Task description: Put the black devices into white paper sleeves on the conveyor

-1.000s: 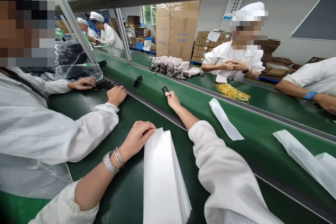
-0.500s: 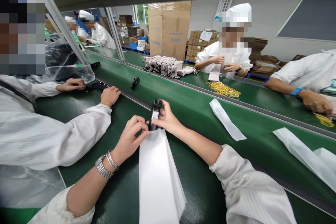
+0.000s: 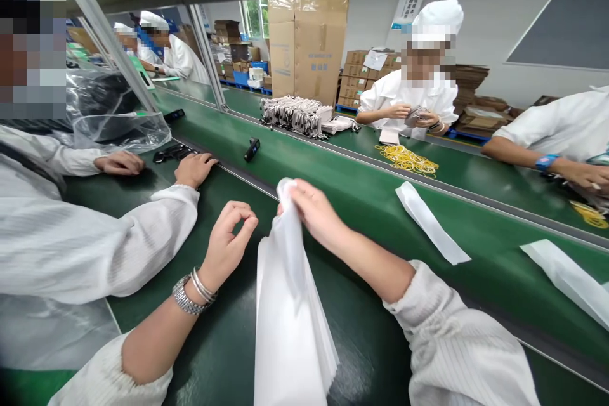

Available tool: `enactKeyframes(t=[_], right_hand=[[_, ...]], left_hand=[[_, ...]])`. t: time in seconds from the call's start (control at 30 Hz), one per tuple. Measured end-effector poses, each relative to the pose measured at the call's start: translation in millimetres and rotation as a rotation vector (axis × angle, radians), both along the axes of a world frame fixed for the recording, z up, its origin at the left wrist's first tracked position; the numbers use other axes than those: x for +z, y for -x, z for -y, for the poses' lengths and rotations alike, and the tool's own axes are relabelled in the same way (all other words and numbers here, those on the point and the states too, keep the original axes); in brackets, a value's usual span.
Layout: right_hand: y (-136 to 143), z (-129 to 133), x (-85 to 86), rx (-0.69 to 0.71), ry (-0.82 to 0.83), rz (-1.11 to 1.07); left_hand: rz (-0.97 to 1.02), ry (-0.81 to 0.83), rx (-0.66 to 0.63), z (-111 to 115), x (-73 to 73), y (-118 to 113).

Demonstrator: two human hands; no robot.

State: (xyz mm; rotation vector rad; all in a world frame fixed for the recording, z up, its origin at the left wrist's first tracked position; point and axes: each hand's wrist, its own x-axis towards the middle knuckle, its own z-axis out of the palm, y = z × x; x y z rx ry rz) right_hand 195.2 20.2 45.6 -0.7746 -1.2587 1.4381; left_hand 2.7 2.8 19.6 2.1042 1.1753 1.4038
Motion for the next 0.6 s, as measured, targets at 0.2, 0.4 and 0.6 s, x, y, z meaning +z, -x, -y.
enactKeyframes(t=[0.2, 0.4, 0.6], right_hand=[[-68.2, -44.9, 15.2, -0.606, -0.373, 0.459], [-96.1, -72.0, -28.3, -0.727, -0.605, 1.111], [-57.7, -63.7, -61.8, -0.264, -0.519, 1.106]], left_hand=[[-0.123, 0.129, -0.03, -3.4, -4.6, -0.7], [-0.265, 0.216, -0.077, -7.4, -13.0, -0.9], [-0.375, 0.282, -0.109, -8.4, -17.1, -1.9]])
